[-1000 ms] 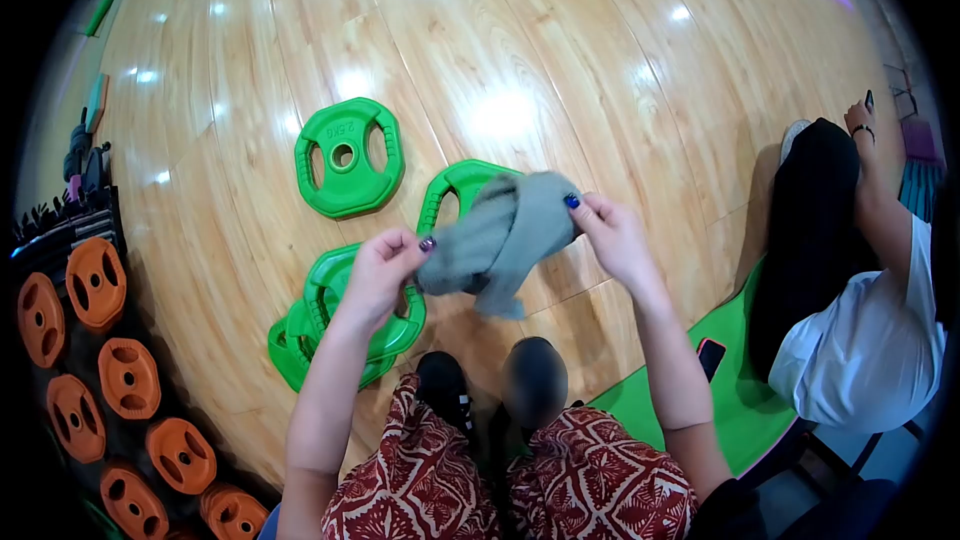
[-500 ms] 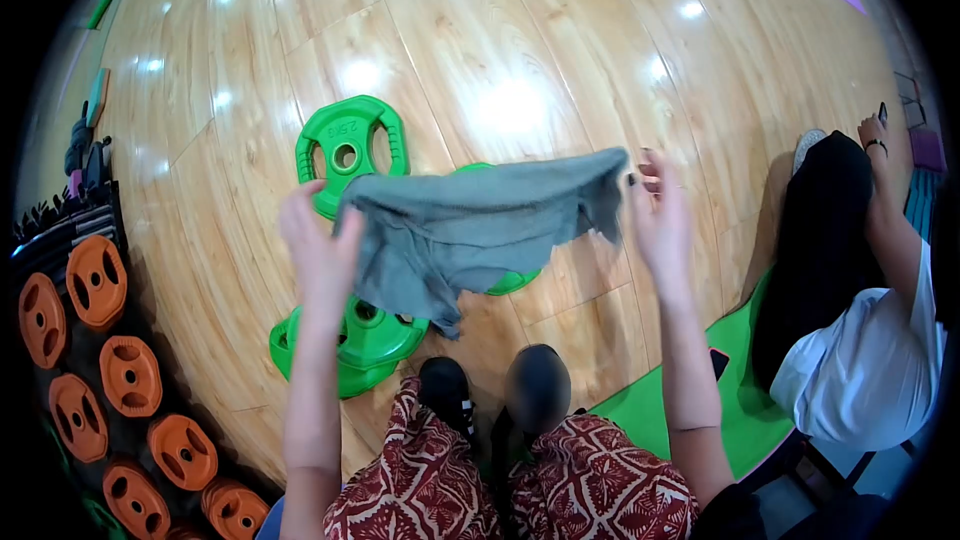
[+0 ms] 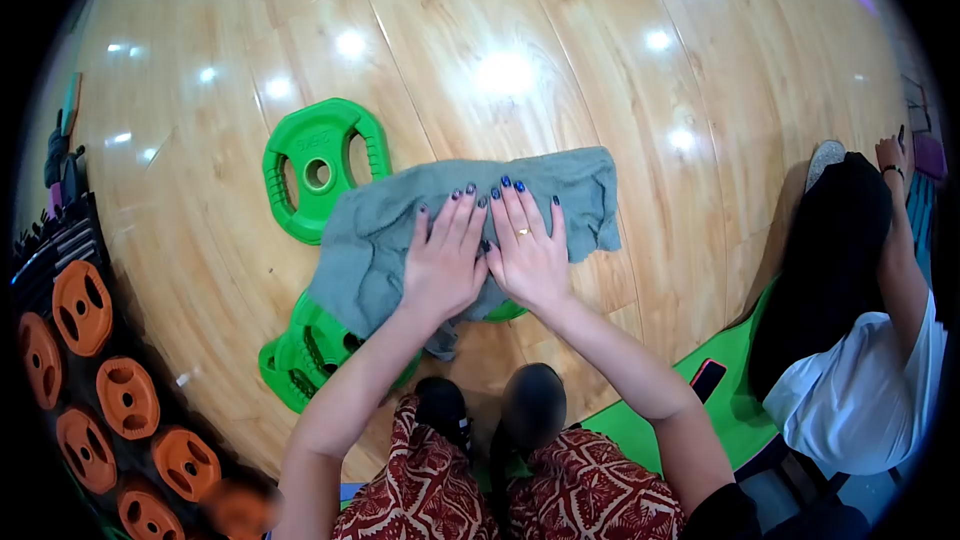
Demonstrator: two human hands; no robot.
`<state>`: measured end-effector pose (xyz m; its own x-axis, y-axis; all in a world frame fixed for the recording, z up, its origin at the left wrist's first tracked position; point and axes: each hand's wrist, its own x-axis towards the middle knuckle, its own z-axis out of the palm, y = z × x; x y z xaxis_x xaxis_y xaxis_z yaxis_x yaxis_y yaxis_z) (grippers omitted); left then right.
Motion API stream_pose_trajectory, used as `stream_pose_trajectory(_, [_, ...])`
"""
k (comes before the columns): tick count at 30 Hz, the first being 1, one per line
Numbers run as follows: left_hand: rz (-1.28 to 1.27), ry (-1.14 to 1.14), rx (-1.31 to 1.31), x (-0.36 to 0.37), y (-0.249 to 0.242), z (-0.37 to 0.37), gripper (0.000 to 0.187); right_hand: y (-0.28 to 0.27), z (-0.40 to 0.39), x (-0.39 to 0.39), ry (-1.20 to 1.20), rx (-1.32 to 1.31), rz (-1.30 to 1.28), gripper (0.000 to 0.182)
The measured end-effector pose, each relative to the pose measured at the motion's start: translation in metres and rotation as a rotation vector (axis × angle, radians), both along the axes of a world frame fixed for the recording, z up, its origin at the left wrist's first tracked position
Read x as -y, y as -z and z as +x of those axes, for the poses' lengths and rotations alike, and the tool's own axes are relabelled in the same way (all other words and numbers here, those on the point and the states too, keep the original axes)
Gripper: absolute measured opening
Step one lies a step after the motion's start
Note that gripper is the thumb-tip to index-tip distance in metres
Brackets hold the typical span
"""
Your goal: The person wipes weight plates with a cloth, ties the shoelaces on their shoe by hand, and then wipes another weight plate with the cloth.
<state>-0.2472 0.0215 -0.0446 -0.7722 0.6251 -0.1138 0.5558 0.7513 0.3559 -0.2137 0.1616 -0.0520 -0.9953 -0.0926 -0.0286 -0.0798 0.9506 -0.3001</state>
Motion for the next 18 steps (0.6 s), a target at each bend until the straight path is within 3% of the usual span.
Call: stream_pose_trajectory(18, [-0.019,0.017,-0.136,-0.009,0.012,-0.058,0.061,0.002,-0.062,-0.013,-0.027,-0.061,-0.059,0.058])
